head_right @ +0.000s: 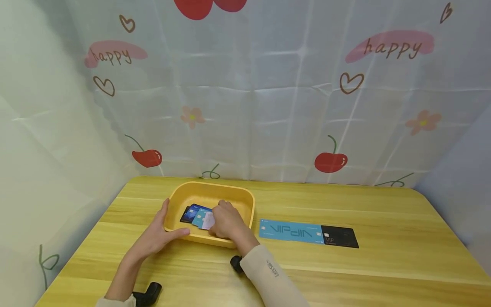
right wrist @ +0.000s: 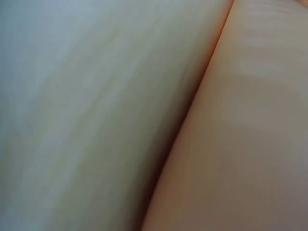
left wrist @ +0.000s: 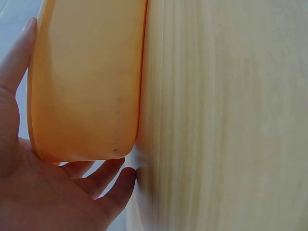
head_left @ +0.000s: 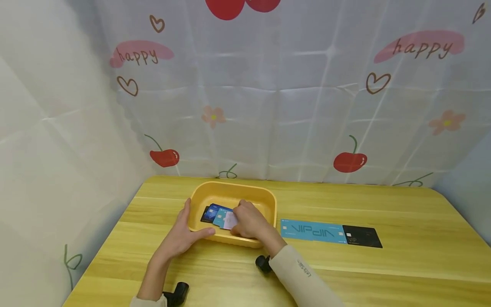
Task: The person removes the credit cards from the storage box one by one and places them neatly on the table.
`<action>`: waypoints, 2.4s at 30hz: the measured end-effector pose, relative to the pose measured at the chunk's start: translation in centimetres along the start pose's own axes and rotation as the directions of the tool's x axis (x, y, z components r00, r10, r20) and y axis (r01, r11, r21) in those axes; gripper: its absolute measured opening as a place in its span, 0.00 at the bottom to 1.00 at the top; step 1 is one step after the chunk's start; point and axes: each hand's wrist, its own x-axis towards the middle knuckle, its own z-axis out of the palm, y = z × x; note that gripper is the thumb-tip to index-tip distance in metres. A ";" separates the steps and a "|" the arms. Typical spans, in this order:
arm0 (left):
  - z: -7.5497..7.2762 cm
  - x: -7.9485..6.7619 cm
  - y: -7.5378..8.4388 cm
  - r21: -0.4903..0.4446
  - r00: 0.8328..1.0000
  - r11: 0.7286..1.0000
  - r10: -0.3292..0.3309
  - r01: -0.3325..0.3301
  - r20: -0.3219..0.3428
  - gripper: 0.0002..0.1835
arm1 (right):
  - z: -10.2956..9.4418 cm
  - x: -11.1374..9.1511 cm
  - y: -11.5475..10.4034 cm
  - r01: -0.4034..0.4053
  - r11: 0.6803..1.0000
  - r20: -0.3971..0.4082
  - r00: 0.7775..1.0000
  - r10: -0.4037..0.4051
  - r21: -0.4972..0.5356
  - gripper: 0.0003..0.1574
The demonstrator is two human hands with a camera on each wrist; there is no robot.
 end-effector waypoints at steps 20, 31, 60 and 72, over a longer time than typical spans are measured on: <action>-0.2 -0.3 0.4 0.008 1.000 1.000 0.002 -0.002 0.002 0.66 | -0.2 -0.7 -0.1 0.075 0.992 -0.070 0.995 -0.068 0.106 0.31; -0.1 -0.3 0.2 -0.002 1.000 1.000 0.006 -0.006 -0.008 0.66 | -0.6 -1.2 -0.2 0.124 0.980 -0.137 0.985 -0.103 0.156 0.31; -0.1 -0.1 0.3 0.006 1.000 1.000 0.007 -0.007 -0.005 0.67 | -4.1 -6.1 0.6 0.113 0.970 -0.266 0.962 -0.052 0.217 0.31; 0.0 0.0 0.0 0.026 1.000 1.000 0.002 -0.002 -0.001 0.66 | -4.7 -8.8 1.8 0.099 0.975 -0.282 0.959 -0.039 0.201 0.32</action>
